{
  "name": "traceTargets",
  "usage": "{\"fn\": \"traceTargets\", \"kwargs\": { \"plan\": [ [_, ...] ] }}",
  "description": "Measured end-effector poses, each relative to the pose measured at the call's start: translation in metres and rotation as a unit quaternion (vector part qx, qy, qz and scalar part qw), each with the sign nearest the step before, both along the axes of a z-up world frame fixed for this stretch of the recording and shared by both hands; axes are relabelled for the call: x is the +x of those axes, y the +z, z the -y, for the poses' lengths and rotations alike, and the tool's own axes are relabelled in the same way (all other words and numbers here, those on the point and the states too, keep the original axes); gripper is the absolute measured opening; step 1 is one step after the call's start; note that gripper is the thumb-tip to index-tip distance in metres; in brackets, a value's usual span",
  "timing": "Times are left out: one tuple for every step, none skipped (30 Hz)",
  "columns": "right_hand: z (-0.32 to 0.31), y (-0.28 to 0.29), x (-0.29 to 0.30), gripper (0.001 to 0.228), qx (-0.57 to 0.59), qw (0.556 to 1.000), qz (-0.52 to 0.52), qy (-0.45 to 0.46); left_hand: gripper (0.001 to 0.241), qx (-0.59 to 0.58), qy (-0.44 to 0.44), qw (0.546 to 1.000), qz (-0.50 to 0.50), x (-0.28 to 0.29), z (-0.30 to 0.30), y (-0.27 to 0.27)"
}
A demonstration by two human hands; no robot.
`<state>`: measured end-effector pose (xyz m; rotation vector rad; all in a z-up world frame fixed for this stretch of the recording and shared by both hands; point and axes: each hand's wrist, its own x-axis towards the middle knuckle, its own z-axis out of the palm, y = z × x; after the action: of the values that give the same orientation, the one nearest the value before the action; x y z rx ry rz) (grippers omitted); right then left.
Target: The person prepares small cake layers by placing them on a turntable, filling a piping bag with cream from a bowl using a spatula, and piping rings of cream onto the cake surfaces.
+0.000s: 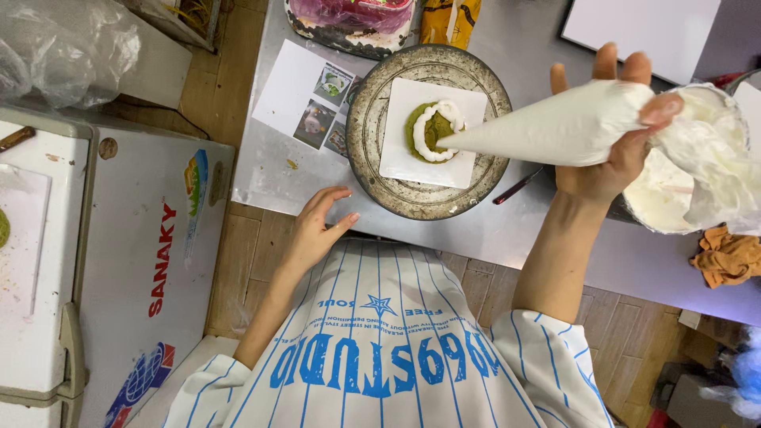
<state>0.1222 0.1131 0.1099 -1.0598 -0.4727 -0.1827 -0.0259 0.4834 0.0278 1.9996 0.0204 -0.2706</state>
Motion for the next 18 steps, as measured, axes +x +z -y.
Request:
{"fn": "traceTargets", "kwargs": {
  "plan": [
    [-0.001,-0.003,0.002,0.018,-0.011,1.0,-0.013,-0.005,0.046,0.0,0.002,1.0,-0.006,-0.001,0.0,-0.001],
    [-0.004,-0.008,0.001,0.017,-0.024,0.999,-0.033,-0.025,0.046,-0.001,0.003,1.0,-0.012,-0.003,0.0,-0.003],
    [-0.008,-0.015,0.001,0.02,-0.036,0.997,-0.041,-0.051,0.046,0.007,-0.002,1.0,-0.007,-0.005,0.0,-0.004],
    [-0.012,-0.021,0.001,0.025,-0.048,0.995,-0.048,-0.077,0.047,0.013,-0.008,1.0,-0.003,-0.006,0.0,-0.006],
    [-0.017,-0.03,0.004,0.025,-0.061,0.991,-0.043,-0.11,0.047,0.02,-0.013,1.0,0.002,-0.006,0.0,-0.007],
    [-0.022,-0.039,0.007,0.027,-0.074,0.986,-0.036,-0.142,0.048,0.024,-0.015,1.0,0.001,-0.006,0.0,-0.008],
    [-0.024,-0.046,0.008,0.029,-0.103,0.981,-0.017,-0.164,0.049,0.027,-0.018,0.999,0.0,-0.006,0.0,-0.009],
    [-0.025,-0.053,0.009,0.032,-0.132,0.974,0.001,-0.185,0.049,0.031,-0.02,0.999,-0.001,-0.006,0.0,-0.01],
    [-0.026,-0.06,0.011,0.035,-0.161,0.965,0.02,-0.205,0.05,0.036,-0.025,0.999,-0.007,-0.006,0.0,-0.01],
    [-0.025,-0.065,0.012,0.036,-0.156,0.964,0.02,-0.216,0.051,0.042,-0.029,0.999,-0.012,-0.006,0.001,-0.011],
    [-0.023,-0.071,0.014,0.037,-0.151,0.962,0.019,-0.227,0.052,0.048,-0.034,0.998,-0.018,-0.006,0.001,-0.011],
    [-0.022,-0.075,0.017,0.038,-0.146,0.96,0.018,-0.238,0.052,0.047,-0.035,0.998,-0.024,-0.006,0.002,-0.011],
    [-0.019,-0.078,0.02,0.04,-0.154,0.956,0.025,-0.249,0.053,0.045,-0.035,0.998,-0.031,-0.007,0.003,-0.011],
    [-0.018,-0.081,0.024,0.042,-0.162,0.951,0.032,-0.26,0.054,0.044,-0.036,0.998,-0.036,-0.007,0.003,-0.012],
    [-0.018,-0.084,0.03,0.045,-0.17,0.947,0.039,-0.271,0.054,0.041,-0.034,0.998,-0.044,-0.008,0.004,-0.012],
    [-0.02,-0.086,0.035,0.044,-0.16,0.947,0.037,-0.277,0.055,0.038,-0.033,0.997,-0.051,-0.009,0.004,-0.013],
    [-0.022,-0.088,0.041,0.043,-0.15,0.947,0.036,-0.283,0.056,0.034,-0.032,0.997,-0.059,-0.01,0.005,-0.014],
    [-0.025,-0.091,0.047,0.043,-0.14,0.946,0.034,-0.29,0.056,0.044,-0.035,0.997,-0.05,-0.011,0.005,-0.015]
  ]
}}
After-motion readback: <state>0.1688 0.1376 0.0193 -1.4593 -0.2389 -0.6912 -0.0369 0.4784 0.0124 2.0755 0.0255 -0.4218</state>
